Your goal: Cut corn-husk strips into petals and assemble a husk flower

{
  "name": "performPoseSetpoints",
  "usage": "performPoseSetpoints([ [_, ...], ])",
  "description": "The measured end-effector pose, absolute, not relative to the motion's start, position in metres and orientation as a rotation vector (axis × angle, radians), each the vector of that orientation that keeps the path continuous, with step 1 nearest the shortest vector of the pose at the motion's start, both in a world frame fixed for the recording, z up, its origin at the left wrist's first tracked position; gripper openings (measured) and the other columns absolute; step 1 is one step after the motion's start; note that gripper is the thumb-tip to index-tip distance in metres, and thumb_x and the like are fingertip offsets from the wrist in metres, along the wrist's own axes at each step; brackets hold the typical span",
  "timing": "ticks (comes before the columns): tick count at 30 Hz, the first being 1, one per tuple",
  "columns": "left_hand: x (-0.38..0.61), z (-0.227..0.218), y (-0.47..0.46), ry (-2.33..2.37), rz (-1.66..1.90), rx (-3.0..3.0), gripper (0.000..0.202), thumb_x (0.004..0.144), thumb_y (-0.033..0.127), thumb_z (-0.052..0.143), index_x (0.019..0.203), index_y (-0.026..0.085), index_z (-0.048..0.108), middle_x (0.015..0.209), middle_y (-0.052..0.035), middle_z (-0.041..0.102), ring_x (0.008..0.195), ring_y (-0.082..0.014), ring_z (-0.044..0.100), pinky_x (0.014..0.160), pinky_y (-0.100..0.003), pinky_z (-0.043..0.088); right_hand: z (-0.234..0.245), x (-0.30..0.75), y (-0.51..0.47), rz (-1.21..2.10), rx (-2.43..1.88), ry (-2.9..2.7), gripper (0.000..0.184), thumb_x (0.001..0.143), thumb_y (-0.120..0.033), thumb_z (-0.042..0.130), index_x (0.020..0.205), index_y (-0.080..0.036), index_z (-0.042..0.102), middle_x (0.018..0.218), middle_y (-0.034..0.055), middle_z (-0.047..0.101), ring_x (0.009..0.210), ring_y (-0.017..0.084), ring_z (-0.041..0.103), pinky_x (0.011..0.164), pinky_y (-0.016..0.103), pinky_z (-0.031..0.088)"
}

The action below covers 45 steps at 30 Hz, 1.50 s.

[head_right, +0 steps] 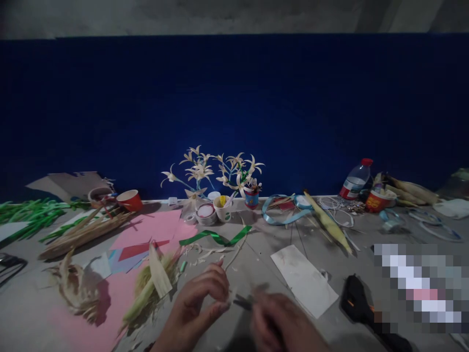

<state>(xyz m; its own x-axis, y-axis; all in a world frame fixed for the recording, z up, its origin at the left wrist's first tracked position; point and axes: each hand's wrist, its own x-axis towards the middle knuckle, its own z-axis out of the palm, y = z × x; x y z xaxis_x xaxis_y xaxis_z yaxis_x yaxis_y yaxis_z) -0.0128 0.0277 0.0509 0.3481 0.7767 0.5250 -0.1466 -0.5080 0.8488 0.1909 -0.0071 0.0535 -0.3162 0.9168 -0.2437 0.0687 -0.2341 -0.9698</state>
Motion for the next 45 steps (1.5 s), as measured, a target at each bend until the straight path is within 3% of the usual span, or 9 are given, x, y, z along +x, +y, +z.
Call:
performPoseSetpoints([
  [3, -0.014, 0.044, 0.030, 0.613, 1.230, 1.483, 0.020, 0.083, 0.030, 0.070, 0.071, 0.018, 0.060, 0.073, -0.0013, 0.057, 0.077, -0.0181, 0.054, 0.082, -0.035, 0.038, 0.046, 0.211, 0.004, 1.263, -1.410, -1.502, 0.058, 0.092, -0.064, 0.017, 0.055, -0.025, 0.037, 0.048, -0.0072, 0.031, 0.042, 0.012, 0.030, 0.041, 0.024, 0.028],
  [7, -0.009, 0.041, 0.030, 0.636, 1.138, 1.263, 0.025, 0.077, 0.036, 0.075, 0.069, 0.017, 0.060, 0.074, -0.0008, 0.054, 0.078, -0.0177, 0.051, 0.079, -0.032, 0.038, 0.023, 0.221, 0.026, 0.723, -1.628, -1.813, 0.041, 0.091, -0.051, 0.042, 0.067, -0.023, 0.059, 0.066, 0.0030, 0.063, 0.068, 0.022, 0.060, 0.065, 0.032, 0.045],
  [12, -0.004, 0.035, 0.029, 0.644, 1.071, 1.134, 0.026, 0.071, 0.034, 0.080, 0.068, 0.016, 0.062, 0.069, 0.0004, 0.055, 0.073, -0.0148, 0.050, 0.069, -0.025, 0.037, 0.015, 0.217, 0.029, 0.458, -1.613, -1.914, 0.026, 0.087, -0.034, 0.051, 0.095, -0.020, 0.070, 0.100, 0.0150, 0.070, 0.097, 0.035, 0.062, 0.087, 0.051, 0.045],
  [16, 0.001, 0.036, 0.029, 0.609, 0.964, 0.981, 0.025, 0.070, 0.032, 0.081, 0.067, 0.014, 0.064, 0.063, 0.0001, 0.059, 0.064, -0.0121, 0.051, 0.065, -0.024, 0.038, 0.037, 0.203, 0.014, 0.255, -1.264, -2.012, 0.033, 0.086, -0.020, 0.056, 0.119, -0.024, 0.060, 0.120, 0.0098, 0.066, 0.113, 0.026, 0.060, 0.095, 0.039, 0.048],
  [19, 0.005, 0.038, 0.028, 0.541, 0.923, 0.875, 0.023, 0.072, 0.029, 0.080, 0.065, 0.012, 0.065, 0.060, -0.0002, 0.060, 0.062, -0.0110, 0.052, 0.067, -0.023, 0.038, 0.054, 0.189, 0.009, 0.191, -0.969, -2.070, 0.030, 0.083, -0.009, 0.057, 0.109, -0.025, 0.061, 0.102, 0.0052, 0.073, 0.095, 0.021, 0.066, 0.086, 0.032, 0.051],
  [25, -0.001, 0.031, 0.025, 0.665, 0.982, 0.948, 0.030, 0.080, 0.041, 0.070, 0.068, 0.014, 0.066, 0.063, -0.0021, 0.062, 0.067, -0.0148, 0.056, 0.071, -0.027, 0.042, 0.055, 0.181, 0.013, 0.553, -1.140, -1.777, 0.011, 0.086, -0.020, 0.057, 0.082, -0.023, 0.066, 0.075, 0.0029, 0.071, 0.071, 0.019, 0.065, 0.066, 0.028, 0.050],
  [30, -0.004, 0.045, 0.020, 0.882, 1.236, 1.603, 0.020, 0.080, 0.025, 0.070, 0.099, 0.020, 0.067, 0.094, -0.0051, 0.065, 0.093, -0.0204, 0.060, 0.085, -0.029, 0.043, 0.050, 0.175, 0.013, 1.197, -1.191, -1.326, 0.028, 0.081, -0.043, 0.064, 0.069, -0.018, 0.063, 0.064, -0.0007, 0.062, 0.063, 0.016, 0.057, 0.059, 0.025, 0.043],
  [34, 0.005, 0.054, 0.020, 0.944, 1.272, 1.671, 0.003, 0.085, 0.021, 0.063, 0.083, 0.019, 0.062, 0.083, -0.0021, 0.062, 0.083, -0.0179, 0.060, 0.077, -0.026, 0.044, 0.055, 0.165, 0.011, 1.333, -1.174, -1.293, 0.030, 0.078, -0.042, 0.066, 0.064, -0.019, 0.055, 0.059, -0.0046, 0.049, 0.059, 0.014, 0.047, 0.056, 0.024, 0.037],
  [45, 0.009, 0.057, 0.019, 1.069, 1.266, 1.687, 0.018, 0.087, 0.021, 0.058, 0.069, 0.019, 0.056, 0.069, 0.0004, 0.058, 0.070, -0.0162, 0.058, 0.069, -0.025, 0.042, 0.060, 0.160, 0.007, 1.376, -1.207, -1.342, 0.024, 0.083, -0.039, 0.054, 0.067, -0.021, 0.051, 0.057, -0.0053, 0.047, 0.057, 0.014, 0.046, 0.056, 0.025, 0.036],
])
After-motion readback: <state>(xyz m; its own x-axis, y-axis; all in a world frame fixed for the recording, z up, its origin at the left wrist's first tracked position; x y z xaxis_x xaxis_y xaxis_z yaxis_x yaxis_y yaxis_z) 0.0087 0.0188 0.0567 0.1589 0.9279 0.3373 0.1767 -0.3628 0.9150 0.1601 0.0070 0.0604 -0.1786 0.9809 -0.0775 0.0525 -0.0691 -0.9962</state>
